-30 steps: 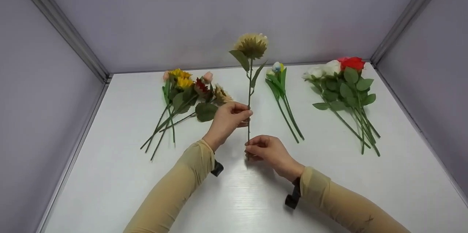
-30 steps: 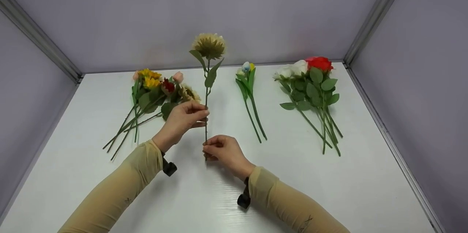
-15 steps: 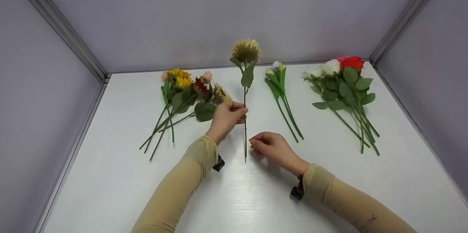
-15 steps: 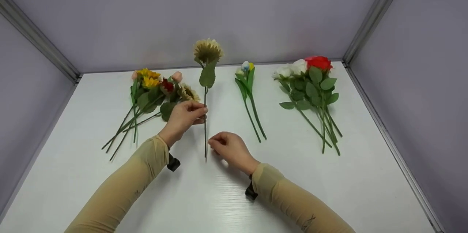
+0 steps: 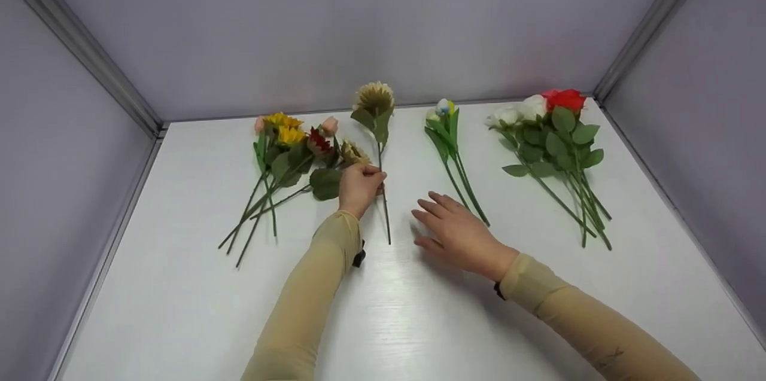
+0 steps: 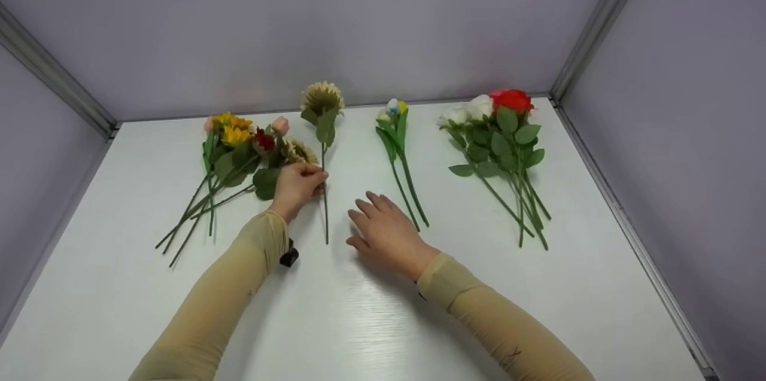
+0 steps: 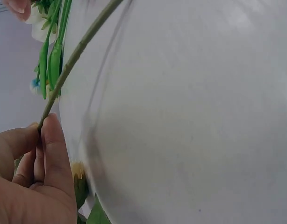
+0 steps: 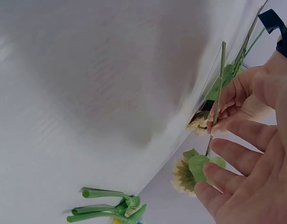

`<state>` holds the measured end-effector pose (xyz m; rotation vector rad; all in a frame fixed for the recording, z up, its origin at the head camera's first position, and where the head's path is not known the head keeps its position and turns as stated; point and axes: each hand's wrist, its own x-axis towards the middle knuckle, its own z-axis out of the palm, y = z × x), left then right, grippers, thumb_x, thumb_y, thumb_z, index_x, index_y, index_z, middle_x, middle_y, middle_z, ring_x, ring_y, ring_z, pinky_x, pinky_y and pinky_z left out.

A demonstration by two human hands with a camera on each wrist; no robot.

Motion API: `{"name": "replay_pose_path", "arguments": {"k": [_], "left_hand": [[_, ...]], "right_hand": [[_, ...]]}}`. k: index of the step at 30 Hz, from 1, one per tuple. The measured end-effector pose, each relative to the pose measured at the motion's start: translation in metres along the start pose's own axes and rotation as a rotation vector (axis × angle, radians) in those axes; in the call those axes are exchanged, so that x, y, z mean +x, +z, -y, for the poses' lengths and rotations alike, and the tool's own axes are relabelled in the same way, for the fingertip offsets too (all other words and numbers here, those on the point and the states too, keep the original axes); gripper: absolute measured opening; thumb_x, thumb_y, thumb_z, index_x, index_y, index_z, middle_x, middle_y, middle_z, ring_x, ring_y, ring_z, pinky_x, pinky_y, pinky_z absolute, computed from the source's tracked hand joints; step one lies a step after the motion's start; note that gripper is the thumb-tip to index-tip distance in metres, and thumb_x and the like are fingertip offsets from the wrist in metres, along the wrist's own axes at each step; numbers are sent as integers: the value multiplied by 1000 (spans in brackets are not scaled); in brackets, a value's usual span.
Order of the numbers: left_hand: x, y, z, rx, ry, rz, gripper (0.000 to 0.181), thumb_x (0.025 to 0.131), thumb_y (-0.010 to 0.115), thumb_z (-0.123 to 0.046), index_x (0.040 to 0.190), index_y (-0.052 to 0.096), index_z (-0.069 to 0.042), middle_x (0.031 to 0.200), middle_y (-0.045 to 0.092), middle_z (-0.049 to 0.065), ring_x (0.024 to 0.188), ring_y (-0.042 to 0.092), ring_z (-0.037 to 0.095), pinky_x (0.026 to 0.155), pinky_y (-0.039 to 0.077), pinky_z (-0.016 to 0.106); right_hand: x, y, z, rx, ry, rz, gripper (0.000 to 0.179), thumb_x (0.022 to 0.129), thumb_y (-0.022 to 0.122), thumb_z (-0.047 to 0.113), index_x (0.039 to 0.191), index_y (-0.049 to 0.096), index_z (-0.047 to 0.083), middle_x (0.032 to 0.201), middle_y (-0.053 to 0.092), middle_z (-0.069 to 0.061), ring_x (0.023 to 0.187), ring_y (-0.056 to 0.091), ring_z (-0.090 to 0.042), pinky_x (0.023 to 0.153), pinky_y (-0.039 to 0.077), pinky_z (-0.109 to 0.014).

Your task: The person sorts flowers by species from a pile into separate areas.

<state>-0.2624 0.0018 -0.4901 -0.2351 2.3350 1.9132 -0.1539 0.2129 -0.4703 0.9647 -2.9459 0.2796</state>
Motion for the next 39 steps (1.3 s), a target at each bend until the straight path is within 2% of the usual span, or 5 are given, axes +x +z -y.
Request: {"name": "replay_pose_path", "arguments": {"k": [9,17,21,31,39], "left_hand": [[5,5,5,62,-13,-14,9,95,74,-10,98,72,-1,85,69,9,67,63,15,62,54,27],[0,1,7,57,-26,22,15,95,76,-16,95,71,-1,83,70,11,70,66,19,66,57,30],[-3,-3,7,98,-21,30,20,95,77,-21,93,69,-3,78,69,11,69,66,21,64,56,30],[-18,-21,9,320,34,96,22,95,76,-31,96,70,-10,80,67,5,67,62,17,61,51,31],[-28,-8,7,642,162,250,21,95,73,-25,82,66,-9,61,62,0,54,59,14,61,49,31]], "right_hand": [[-1,5,1,44,-14,37,55,105,58,42,143,57,3,150,52,-18,147,36,-37,121,27,-46],[1,7,0,64,-16,60,55,106,57,40,145,55,2,151,50,-19,147,36,-37,122,26,-45],[3,6,-2,85,3,63,56,106,57,41,147,54,3,153,47,-20,147,34,-38,122,26,-46],[16,6,-6,101,44,73,57,105,58,40,147,52,3,152,48,-20,144,39,-41,120,29,-48],[22,13,1,144,33,92,55,105,59,39,145,55,3,148,52,-20,142,41,-42,119,31,-49]]}}
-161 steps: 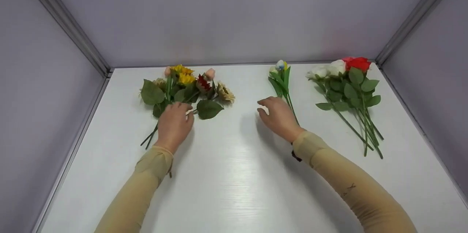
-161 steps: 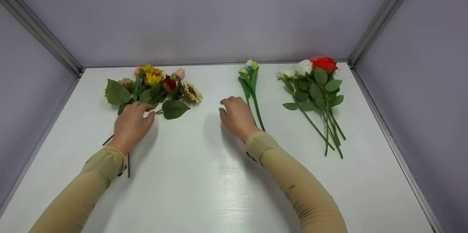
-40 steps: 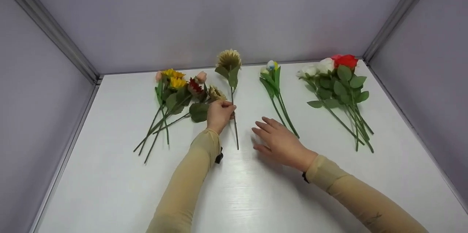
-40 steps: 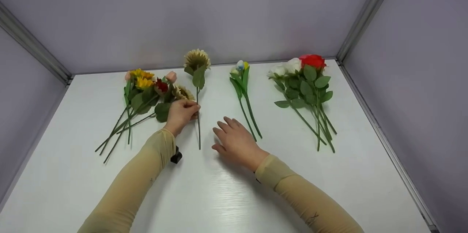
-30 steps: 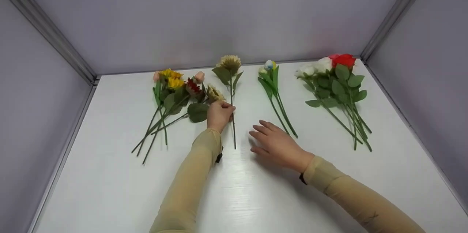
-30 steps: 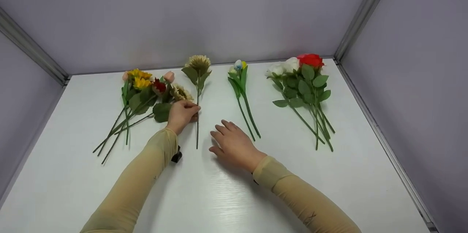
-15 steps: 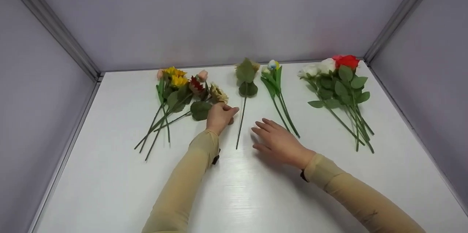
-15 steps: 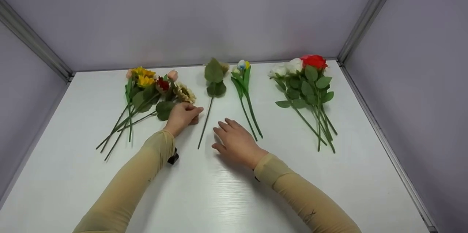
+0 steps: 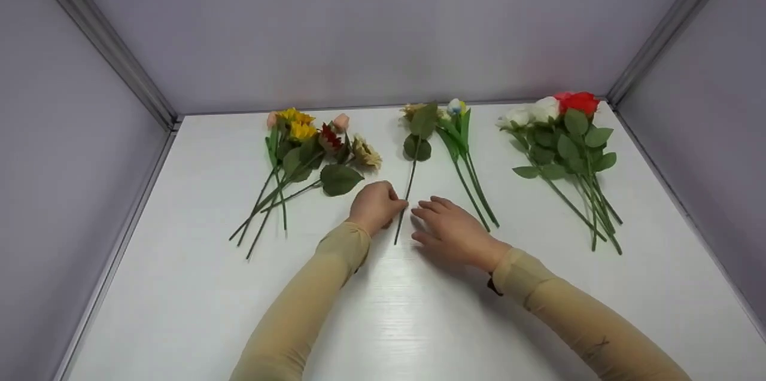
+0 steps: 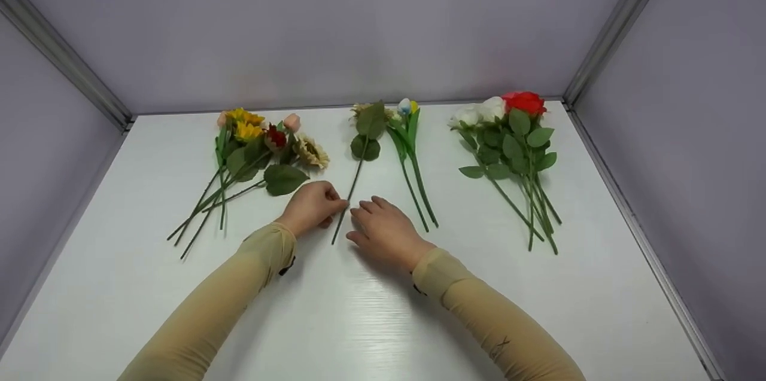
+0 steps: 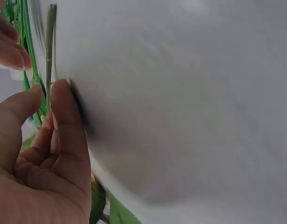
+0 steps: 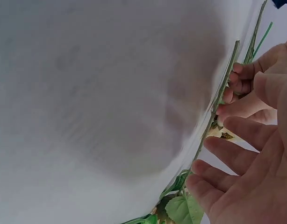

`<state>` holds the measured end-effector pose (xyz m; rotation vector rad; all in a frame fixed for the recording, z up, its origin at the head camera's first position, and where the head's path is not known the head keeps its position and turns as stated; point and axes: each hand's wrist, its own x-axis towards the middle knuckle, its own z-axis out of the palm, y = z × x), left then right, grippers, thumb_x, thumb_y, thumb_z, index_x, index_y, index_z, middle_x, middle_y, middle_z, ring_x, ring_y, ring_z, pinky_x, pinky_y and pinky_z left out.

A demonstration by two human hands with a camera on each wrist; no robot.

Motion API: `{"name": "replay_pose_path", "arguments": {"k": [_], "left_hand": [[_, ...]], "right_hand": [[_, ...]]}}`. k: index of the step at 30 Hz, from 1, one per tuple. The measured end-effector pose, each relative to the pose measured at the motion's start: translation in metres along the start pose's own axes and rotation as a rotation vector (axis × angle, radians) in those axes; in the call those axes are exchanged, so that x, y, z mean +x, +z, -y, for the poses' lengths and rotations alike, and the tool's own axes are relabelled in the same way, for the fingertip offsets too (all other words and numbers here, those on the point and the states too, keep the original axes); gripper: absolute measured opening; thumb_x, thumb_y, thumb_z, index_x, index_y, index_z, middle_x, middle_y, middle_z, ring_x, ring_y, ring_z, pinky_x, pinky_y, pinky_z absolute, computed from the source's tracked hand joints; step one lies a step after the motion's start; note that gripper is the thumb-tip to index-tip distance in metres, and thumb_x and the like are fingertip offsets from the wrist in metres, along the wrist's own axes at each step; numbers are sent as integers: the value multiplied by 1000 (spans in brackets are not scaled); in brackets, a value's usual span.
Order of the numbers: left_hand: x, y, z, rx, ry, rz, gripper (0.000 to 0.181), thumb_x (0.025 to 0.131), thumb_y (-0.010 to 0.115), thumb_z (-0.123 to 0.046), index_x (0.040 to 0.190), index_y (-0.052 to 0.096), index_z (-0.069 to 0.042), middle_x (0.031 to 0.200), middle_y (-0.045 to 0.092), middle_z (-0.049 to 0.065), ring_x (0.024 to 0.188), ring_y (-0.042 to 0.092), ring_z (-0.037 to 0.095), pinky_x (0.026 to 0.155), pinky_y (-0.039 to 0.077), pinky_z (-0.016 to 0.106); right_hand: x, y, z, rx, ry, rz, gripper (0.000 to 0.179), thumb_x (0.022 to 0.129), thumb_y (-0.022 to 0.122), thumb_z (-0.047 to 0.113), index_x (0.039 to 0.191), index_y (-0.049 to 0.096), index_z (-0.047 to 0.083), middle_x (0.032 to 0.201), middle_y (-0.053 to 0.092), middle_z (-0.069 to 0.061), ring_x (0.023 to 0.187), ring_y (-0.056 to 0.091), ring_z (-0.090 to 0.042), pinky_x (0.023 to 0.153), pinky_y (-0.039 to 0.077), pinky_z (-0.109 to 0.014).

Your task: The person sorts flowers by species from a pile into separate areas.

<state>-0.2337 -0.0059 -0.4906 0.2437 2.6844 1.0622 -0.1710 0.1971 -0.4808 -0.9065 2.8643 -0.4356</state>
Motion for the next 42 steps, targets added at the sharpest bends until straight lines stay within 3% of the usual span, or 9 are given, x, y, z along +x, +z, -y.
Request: {"name": "replay_pose_path", "arguments": {"k": [3,6,12,16,21,28,33,37,42], "left_hand": [[5,2,-6,126,22,-11,22,93,68,-15,73,64,-9,61,61,2,59,58,19,66,50,34],[9,1,-9,172,-4,-42,24,91,66,-9,68,63,-8,64,60,3,64,58,21,69,52,36],[11,-5,-8,38,-126,-45,30,93,63,-5,63,63,-9,50,59,1,46,57,13,57,51,27],[11,-7,-7,-41,-156,-18,32,95,62,-6,63,64,-9,47,56,-2,40,55,9,47,47,23],[8,-10,-6,-91,-177,1,26,98,66,-19,76,68,-5,52,60,1,44,59,11,46,47,23],[-12,-35,1,-79,-78,-45,33,102,63,-41,95,69,-9,73,66,3,58,65,15,55,52,32],[-24,-79,31,2,-4,-224,27,103,61,-35,98,72,-11,82,70,5,69,64,21,62,51,37],[-29,-118,70,63,-78,-327,24,103,60,-26,107,71,-5,97,71,11,81,63,26,71,52,42],[-36,-150,113,104,-211,-326,29,102,56,-20,110,70,5,106,70,22,91,64,35,79,53,49]], "right_hand": [[0,1,2,1,-19,-8,53,104,60,38,143,57,2,146,54,-21,141,42,-42,119,31,-49],[0,2,2,-1,-32,-25,52,104,61,37,141,59,2,144,55,-21,140,43,-43,119,31,-49],[-1,2,1,1,-33,-35,49,103,63,36,139,60,2,143,57,-21,139,44,-43,118,31,-49],[-2,2,0,2,-38,-31,49,104,62,35,139,60,2,143,56,-21,139,44,-43,119,30,-49],[-2,2,-1,3,-31,-23,50,104,62,36,140,60,2,144,56,-21,139,44,-43,119,31,-50],[-1,-5,-4,-19,5,-41,51,105,60,38,141,59,3,145,56,-19,140,44,-41,118,33,-48],[4,-13,0,13,15,-66,53,105,58,41,144,57,4,148,53,-16,143,41,-39,118,32,-48],[14,-19,11,22,-17,-71,55,106,57,42,147,55,6,151,51,-14,144,40,-36,119,32,-47],[34,-22,38,-5,-120,-53,55,106,57,42,149,52,8,154,48,-13,146,38,-33,120,30,-44]]}}
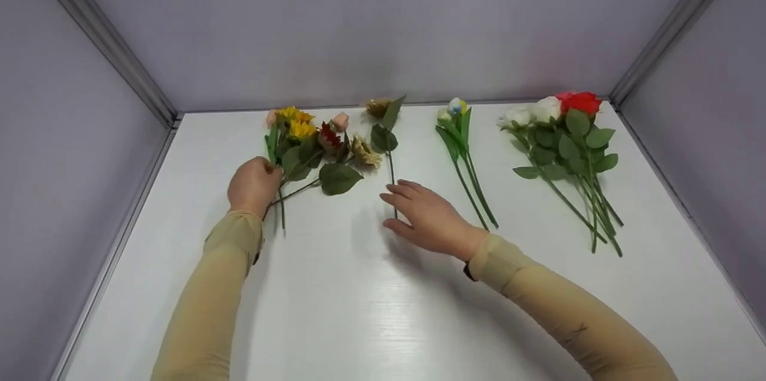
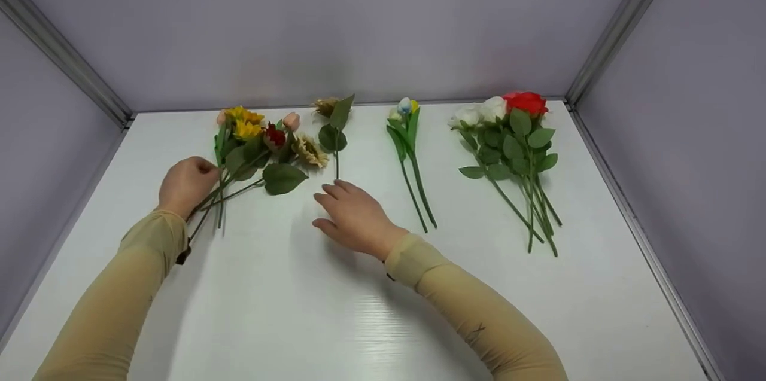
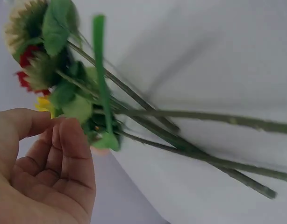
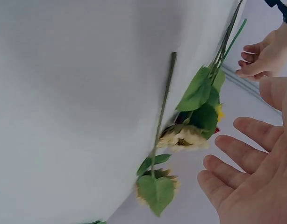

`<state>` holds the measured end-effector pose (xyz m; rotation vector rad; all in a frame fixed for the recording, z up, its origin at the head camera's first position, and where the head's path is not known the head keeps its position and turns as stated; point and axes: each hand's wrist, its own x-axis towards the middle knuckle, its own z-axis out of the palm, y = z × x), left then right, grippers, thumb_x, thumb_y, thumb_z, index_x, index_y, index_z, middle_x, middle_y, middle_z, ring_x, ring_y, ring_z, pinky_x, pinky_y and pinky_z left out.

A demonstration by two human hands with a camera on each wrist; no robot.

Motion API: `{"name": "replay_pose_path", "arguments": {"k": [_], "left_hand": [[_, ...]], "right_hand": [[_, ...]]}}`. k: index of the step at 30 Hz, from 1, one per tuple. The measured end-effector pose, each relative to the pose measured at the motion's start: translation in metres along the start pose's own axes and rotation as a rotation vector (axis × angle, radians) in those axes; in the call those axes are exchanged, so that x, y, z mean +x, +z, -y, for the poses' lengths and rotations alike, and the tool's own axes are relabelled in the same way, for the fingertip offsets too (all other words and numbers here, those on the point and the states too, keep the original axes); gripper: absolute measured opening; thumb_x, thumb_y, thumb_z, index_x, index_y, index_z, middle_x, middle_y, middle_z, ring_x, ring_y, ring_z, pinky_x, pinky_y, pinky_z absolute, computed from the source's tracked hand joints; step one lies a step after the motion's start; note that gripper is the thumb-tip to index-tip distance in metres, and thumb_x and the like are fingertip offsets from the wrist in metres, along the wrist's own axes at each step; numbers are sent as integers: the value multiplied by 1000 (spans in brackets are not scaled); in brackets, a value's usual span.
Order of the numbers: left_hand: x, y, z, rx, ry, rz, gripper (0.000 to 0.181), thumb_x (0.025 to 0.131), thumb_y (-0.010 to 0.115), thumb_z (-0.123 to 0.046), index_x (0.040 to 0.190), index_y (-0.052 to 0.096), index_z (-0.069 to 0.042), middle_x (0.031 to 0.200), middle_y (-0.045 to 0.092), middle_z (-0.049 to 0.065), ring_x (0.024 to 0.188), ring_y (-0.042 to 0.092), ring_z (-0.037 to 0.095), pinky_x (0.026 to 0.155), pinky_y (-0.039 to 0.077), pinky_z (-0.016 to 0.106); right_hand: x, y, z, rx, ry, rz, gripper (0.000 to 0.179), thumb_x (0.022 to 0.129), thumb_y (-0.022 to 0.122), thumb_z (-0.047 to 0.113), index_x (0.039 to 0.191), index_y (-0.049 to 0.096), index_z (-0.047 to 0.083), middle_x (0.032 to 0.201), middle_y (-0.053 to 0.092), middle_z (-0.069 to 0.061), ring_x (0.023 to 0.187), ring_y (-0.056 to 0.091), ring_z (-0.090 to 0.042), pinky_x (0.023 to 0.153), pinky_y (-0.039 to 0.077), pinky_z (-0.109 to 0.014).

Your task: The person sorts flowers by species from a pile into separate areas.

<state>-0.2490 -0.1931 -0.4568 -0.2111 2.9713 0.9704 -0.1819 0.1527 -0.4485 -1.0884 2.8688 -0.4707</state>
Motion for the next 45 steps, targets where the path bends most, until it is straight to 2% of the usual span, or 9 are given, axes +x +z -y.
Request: {"name": "replay_pose_path", "arguments": {"k": [5,9,14,18,22,28,32,37,45], "left_hand": [[3,-4,24,-34,-114,39,40,102,56,-28,113,70,7,111,71,24,97,66,37,84,54,50],[4,3,23,-27,-148,69,39,101,56,-30,107,72,5,105,71,21,90,64,33,79,53,46],[7,9,18,-8,-152,87,33,98,57,-27,101,72,2,96,70,15,84,60,28,75,50,43],[7,9,19,-42,-162,77,30,98,57,-26,96,72,1,89,69,11,80,59,25,71,49,39],[6,6,22,-107,-173,74,31,99,56,-23,91,71,3,73,64,6,70,56,22,69,48,37],[7,-2,31,-225,-222,73,33,100,55,-20,100,72,9,62,64,4,59,60,16,69,51,34],[6,-10,42,-300,-264,54,36,101,54,-20,110,69,11,74,66,6,60,61,11,62,51,27],[1,-21,52,-423,-288,14,41,105,54,-20,128,60,14,95,67,13,66,64,6,65,56,20],[-4,-26,48,-618,-292,-42,39,107,54,-20,130,57,11,107,63,16,77,66,9,71,58,20]], "right_hand": [[26,3,35,-45,-112,51,56,106,56,43,151,51,11,155,47,-12,148,36,-30,122,27,-41],[34,11,57,-55,-184,71,54,106,55,43,150,52,11,154,49,-12,148,36,-30,123,24,-38],[32,21,64,-68,-221,86,52,106,56,42,148,53,11,152,51,-12,148,36,-31,123,23,-37],[29,24,59,-77,-213,79,50,105,58,39,146,56,11,151,52,-12,146,39,-33,122,25,-37],[27,26,53,-64,-198,69,49,105,59,39,145,57,11,149,53,-13,145,40,-33,122,27,-38],[23,28,44,-43,-186,62,49,105,59,38,145,58,10,148,54,-13,144,41,-35,120,29,-41],[19,27,38,-31,-174,53,48,105,59,37,144,58,9,147,55,-13,143,42,-35,121,29,-41],[14,24,27,18,-130,44,46,105,59,36,143,59,9,146,56,-14,142,43,-35,120,31,-43],[2,14,3,129,-18,-47,38,105,60,31,134,67,7,137,63,-11,133,53,-29,111,42,-43]]}}
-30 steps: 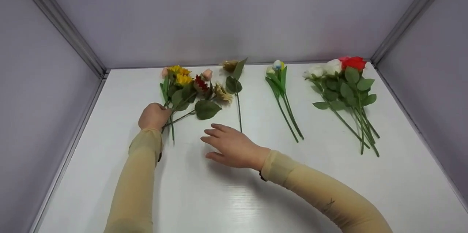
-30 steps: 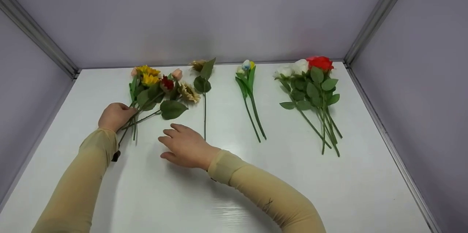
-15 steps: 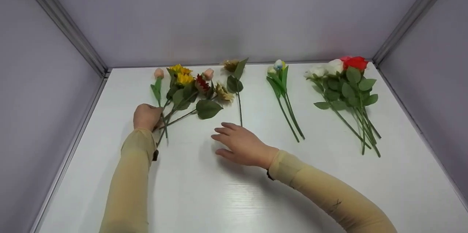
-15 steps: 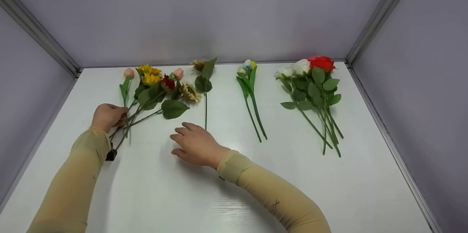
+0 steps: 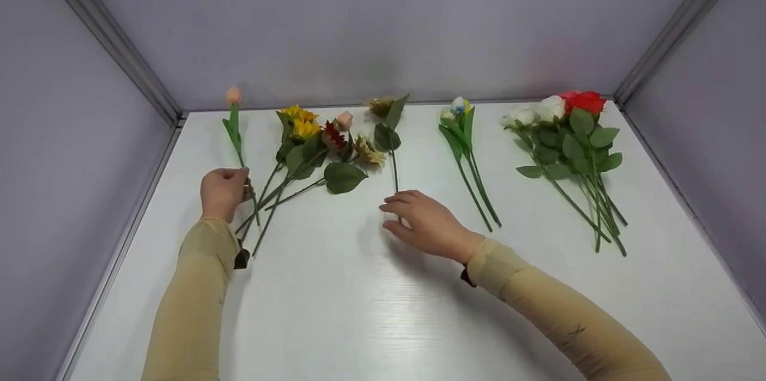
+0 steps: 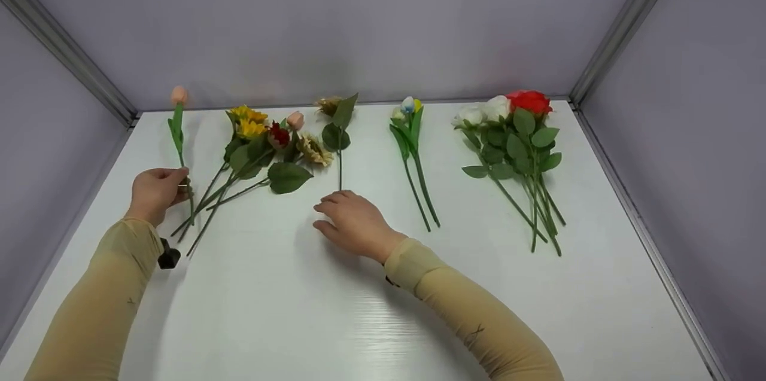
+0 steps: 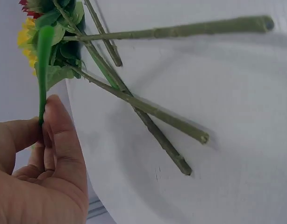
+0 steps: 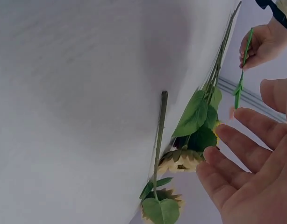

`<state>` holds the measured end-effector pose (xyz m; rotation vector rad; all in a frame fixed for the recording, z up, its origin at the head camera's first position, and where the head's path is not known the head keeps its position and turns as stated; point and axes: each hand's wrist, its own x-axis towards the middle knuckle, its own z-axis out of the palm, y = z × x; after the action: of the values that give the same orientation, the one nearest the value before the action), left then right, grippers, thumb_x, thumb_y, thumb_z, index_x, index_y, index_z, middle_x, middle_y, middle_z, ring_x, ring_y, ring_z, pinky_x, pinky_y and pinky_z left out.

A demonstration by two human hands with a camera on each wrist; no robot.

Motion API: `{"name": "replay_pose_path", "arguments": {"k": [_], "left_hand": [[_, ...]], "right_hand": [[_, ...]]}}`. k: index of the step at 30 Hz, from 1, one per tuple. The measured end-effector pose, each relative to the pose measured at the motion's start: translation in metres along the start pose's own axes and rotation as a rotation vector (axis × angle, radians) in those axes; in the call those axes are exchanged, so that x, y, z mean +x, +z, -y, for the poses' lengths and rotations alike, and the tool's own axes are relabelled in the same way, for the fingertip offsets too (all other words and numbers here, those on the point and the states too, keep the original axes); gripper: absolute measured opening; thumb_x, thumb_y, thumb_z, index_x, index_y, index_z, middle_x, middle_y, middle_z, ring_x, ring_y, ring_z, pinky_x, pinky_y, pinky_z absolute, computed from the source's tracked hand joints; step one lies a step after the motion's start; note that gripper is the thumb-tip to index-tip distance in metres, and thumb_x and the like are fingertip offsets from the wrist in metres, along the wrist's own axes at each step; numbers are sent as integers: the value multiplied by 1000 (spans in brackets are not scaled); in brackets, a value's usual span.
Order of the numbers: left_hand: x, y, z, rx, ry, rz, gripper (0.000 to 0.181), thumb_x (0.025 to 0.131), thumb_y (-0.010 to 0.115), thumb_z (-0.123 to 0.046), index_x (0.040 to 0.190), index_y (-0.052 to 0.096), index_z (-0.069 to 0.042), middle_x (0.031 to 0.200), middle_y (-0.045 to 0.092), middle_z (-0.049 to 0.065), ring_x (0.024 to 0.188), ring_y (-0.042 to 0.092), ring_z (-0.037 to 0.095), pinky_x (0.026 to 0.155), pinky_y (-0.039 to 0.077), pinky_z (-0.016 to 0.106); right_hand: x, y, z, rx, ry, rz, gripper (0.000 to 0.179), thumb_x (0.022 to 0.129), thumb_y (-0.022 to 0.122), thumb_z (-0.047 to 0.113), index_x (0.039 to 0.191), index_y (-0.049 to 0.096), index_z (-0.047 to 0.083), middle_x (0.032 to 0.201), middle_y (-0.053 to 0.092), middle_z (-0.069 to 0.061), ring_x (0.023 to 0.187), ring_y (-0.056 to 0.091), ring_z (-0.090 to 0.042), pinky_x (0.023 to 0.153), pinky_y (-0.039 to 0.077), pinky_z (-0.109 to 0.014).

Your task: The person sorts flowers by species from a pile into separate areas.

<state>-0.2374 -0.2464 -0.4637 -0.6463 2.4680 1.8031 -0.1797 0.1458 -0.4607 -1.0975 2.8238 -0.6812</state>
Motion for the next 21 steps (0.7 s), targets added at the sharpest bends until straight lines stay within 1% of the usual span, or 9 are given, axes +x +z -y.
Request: {"name": "replay_pose_path", "arguments": {"k": [3,6,10,12,14,17,19,21], "left_hand": [[-3,9,-6,-60,20,0,39,107,55,-22,129,58,10,106,61,14,80,67,12,72,58,20],[-9,22,-14,-71,51,10,40,107,55,-25,130,59,8,111,62,16,83,66,15,72,57,21],[-19,44,-25,-46,96,38,42,107,56,-30,131,60,4,117,61,19,86,63,17,75,57,25],[-26,57,-30,-49,120,57,41,106,57,-32,129,61,2,116,61,17,87,63,19,76,57,26],[-35,71,-36,-59,146,84,39,106,58,-33,127,62,-1,113,60,14,88,62,20,76,58,27],[-53,94,-45,-78,205,125,34,105,61,-33,121,65,-3,108,61,11,87,61,22,75,57,31],[-66,112,-51,-89,245,159,31,104,62,-33,118,66,-5,104,62,11,86,59,22,74,56,34],[-79,132,-56,-118,279,203,29,103,64,-32,115,68,-6,102,63,11,85,59,22,74,57,35]], "right_hand": [[-6,-7,-10,35,66,-67,32,105,61,28,128,71,8,130,67,-8,127,57,-26,105,47,-43],[-10,-16,-22,110,171,-122,29,105,60,28,125,73,11,125,70,-4,122,60,-24,101,49,-43],[-14,-30,-41,299,351,-197,29,106,59,32,123,74,15,120,71,-1,114,64,-20,96,52,-42],[-15,-36,-51,416,431,-238,29,106,59,33,122,74,15,117,72,-1,111,65,-20,94,53,-42],[-17,-43,-61,532,492,-277,29,106,59,33,121,74,12,116,72,-4,109,65,-22,94,53,-41],[-17,-52,-72,706,559,-319,31,105,61,32,121,72,9,116,72,-9,113,64,-29,96,52,-42],[-16,-56,-77,796,580,-338,33,104,62,33,122,72,7,118,71,-12,116,62,-33,96,52,-41],[-13,-59,-77,871,581,-347,35,103,64,33,123,72,6,120,70,-13,117,62,-33,97,52,-41]]}}
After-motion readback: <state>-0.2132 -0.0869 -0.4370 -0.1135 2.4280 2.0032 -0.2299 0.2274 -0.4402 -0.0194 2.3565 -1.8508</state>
